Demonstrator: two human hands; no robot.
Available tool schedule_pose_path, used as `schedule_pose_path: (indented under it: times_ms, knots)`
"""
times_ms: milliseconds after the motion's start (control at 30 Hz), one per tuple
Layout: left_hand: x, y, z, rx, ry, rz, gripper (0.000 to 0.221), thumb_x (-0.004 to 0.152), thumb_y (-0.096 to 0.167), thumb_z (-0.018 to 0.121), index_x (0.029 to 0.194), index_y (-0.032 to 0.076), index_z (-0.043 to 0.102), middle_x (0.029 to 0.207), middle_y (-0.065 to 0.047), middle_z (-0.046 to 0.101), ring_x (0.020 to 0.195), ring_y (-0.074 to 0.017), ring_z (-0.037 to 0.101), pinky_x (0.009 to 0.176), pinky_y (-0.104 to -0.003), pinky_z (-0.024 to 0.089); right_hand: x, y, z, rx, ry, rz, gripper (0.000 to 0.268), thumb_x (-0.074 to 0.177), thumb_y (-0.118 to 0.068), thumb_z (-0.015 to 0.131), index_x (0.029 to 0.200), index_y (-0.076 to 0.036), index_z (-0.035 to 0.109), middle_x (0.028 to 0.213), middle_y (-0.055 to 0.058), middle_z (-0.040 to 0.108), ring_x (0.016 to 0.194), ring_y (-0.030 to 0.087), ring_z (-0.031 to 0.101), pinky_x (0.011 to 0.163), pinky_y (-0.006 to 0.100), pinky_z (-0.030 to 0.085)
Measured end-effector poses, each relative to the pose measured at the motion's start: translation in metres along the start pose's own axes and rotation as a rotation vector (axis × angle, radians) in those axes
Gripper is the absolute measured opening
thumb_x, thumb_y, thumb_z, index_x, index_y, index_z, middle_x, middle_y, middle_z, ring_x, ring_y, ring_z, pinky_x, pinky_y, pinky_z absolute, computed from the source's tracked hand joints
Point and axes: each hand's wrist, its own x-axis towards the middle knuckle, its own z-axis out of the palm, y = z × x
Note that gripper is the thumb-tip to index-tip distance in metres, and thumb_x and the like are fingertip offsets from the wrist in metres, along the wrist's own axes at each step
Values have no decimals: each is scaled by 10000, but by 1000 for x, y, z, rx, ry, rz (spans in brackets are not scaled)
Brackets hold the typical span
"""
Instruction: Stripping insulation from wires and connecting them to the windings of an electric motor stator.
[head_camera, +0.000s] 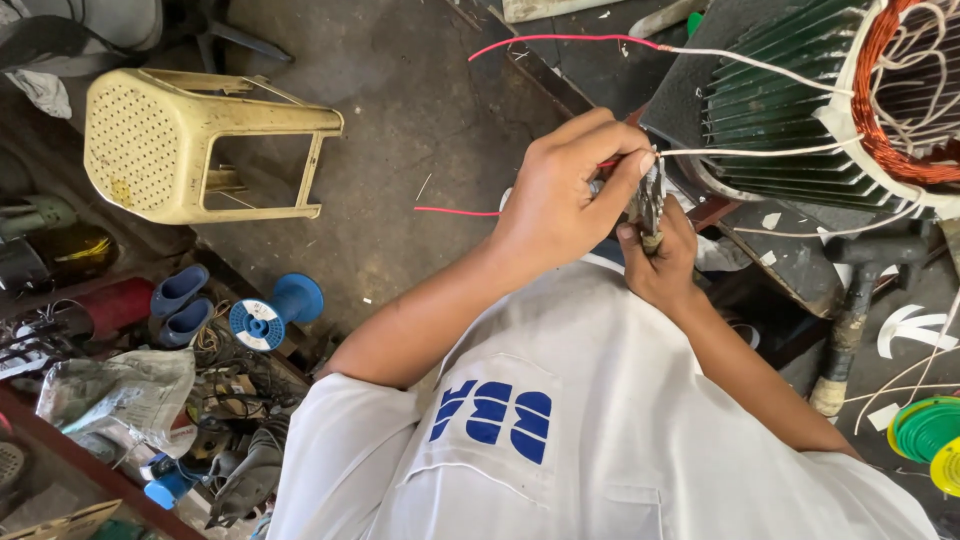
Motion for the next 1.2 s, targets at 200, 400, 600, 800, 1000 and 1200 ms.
schedule_pose_path:
  times_ms: [200, 400, 600, 800, 1000, 1200]
  knots:
    - [1, 1, 0, -43, 0, -32, 135, 943, 15, 558, 867, 91, 640, 671, -50, 461, 580, -188, 532, 516, -288, 426, 3, -1, 3, 6, 15, 7, 200, 999, -55, 625, 821, 30, 594, 821, 169, 480, 641, 427, 478, 553, 436, 348]
    - [-2, -4, 5, -215, -39, -203, 129, 917, 30, 596, 842, 84, 685, 647, -54, 529, 629, -105, 557, 558, -259, 437, 16, 52, 22, -20, 132, -262, 226, 968, -49, 637, 821, 122, 641, 790, 256, 548, 582, 445, 483, 547, 474, 376]
    - [-12, -7, 8, -376, -74, -301, 139, 930, 40, 596, 848, 79, 701, 677, 16, 522, 760, -25, 470, 625, -225, 428, 62, 94, 35, 101, 126, -455, 307, 986, -19, 640, 720, 125, 589, 845, 301, 609, 713, 448, 552, 646, 492, 433]
    - [-7, 8, 5, -316, -172, -465, 147, 941, 146, 610, 807, 94, 645, 768, 39, 599, 741, -54, 483, 710, -227, 382, 104, 57, 40, 83, 157, -491, 370, 960, 86, 606, 694, 48, 352, 894, 251, 611, 802, 402, 564, 654, 460, 445]
    - [-3, 13, 4, -462, -179, -554, 139, 919, 117, 614, 790, 82, 652, 766, 35, 605, 776, -50, 530, 772, -223, 438, 117, 49, 45, 102, 227, -498, 475, 1019, -53, 586, 646, 17, 301, 802, 246, 615, 720, 372, 572, 623, 438, 428]
    - [4, 26, 1, 23, -99, -278, 169, 925, 68, 599, 766, 95, 546, 732, 10, 505, 678, -103, 437, 637, -276, 356, 93, 50, 29, 137, 9, -143, 202, 945, 118, 400, 996, 135, 595, 1017, 231, 581, 963, 372, 573, 860, 444, 466]
